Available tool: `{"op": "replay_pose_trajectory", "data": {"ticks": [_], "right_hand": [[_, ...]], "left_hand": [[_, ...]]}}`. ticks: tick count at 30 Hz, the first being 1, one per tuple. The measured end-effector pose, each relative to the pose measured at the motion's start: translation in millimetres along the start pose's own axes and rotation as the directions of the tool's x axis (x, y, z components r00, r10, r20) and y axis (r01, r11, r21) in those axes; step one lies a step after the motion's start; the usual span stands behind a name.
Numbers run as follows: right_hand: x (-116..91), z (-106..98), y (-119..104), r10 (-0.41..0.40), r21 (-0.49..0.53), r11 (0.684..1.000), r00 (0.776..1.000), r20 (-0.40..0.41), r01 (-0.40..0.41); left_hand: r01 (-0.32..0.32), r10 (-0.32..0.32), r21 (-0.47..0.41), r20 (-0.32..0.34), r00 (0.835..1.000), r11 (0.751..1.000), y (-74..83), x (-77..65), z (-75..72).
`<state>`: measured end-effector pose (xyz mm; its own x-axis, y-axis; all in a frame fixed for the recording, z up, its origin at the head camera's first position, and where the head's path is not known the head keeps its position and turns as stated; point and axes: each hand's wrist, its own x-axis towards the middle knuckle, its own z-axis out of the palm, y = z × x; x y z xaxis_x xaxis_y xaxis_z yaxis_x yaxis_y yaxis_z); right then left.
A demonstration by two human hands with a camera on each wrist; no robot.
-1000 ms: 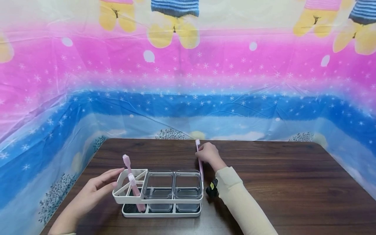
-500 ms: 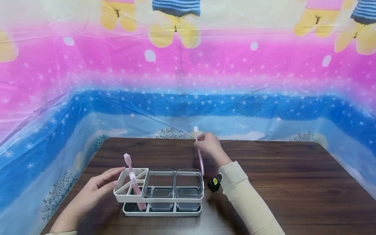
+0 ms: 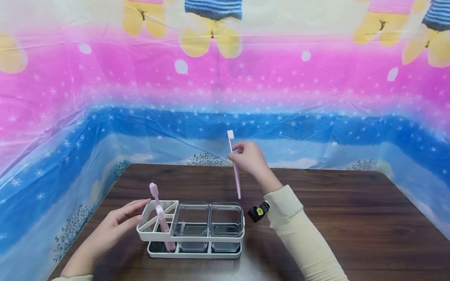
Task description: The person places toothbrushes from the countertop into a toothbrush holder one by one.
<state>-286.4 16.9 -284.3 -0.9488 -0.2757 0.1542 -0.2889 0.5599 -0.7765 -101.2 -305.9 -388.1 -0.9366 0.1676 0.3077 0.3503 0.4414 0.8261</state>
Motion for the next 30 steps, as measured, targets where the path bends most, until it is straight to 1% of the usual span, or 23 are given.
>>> {"op": "replay_pose_trajectory", "data": {"ticks": [9, 14, 22, 26, 30], "right_hand": [[-15.7, -3.3, -39.4, -0.104, 0.024, 0.994, 0.994, -0.027, 0.104], [-23.9, -2.8, -56.4, -0.137, 0.038, 0.990, 0.989, -0.047, 0.138], [-33.8, 2.4, -71.1, -0.161, 0.101, 0.981, 0.986, -0.047, 0.165], [-40.2, 5.5, -77.6, -0.188, 0.144, 0.971, 0.982, -0.027, 0.190], [-47.1, 10.7, -82.9, -0.231, 0.186, 0.955, 0.973, -0.010, 0.229]], "left_hand": [[-0.011, 0.011, 0.013, -0.008, 1.000, 1.000, 0.6, -0.3, 0.2], [-0.005, 0.005, 0.022, -0.001, 1.000, 1.000, 2.4, -0.3, -0.1], [0.002, -0.002, 0.018, 0.007, 1.000, 1.000, 3.1, -0.3, -0.2], [0.002, -0.002, 0.028, -0.002, 1.000, 1.000, 2.3, -0.7, -0.3], [-0.007, 0.007, 0.026, 0.000, 1.000, 1.000, 2.4, -0.7, 0.1]]}}
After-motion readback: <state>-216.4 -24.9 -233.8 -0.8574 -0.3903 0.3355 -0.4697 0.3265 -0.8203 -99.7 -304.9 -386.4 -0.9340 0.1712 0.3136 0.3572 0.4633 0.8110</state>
